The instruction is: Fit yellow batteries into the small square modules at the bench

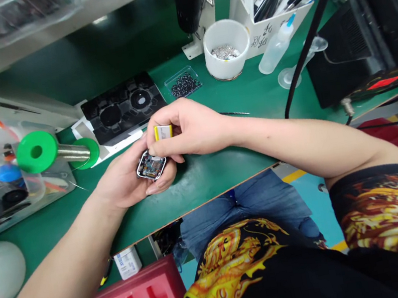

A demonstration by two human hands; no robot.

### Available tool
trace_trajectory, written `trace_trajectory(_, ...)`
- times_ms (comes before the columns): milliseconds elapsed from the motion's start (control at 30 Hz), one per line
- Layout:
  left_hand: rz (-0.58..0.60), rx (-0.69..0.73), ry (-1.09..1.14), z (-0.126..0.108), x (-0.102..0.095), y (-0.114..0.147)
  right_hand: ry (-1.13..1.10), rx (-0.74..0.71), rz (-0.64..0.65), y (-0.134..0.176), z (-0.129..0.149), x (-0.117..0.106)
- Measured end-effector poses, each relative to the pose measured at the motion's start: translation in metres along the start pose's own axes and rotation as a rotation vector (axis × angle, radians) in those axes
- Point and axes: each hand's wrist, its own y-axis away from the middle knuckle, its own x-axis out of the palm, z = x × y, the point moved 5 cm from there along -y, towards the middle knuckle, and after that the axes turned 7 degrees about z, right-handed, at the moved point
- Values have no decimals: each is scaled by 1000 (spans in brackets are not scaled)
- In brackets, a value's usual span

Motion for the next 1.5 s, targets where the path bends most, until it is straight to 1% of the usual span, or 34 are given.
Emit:
trace_trajectory(233, 1, 9, -4, -1, 1, 0, 27, -2, 19, 0, 0, 0)
trace_trajectory(433, -13, 22, -20, -3, 1, -1, 20, 1, 8, 0, 2, -2)
trace_trajectory(567, -21, 30, -25, -2, 1, -1, 20, -31, 25, 0, 1, -3)
trace_trajectory(967, 5, 41, -30, -3, 1, -1, 38, -43, 51, 0, 0, -4)
trace_trajectory(1400, 0, 72, 15, -2, -3, -2, -51, -21, 68, 0, 2, -10)
trace_trajectory(1500, -13, 74, 34, -1, -5, -2, -41, -25, 64, -1, 3, -11)
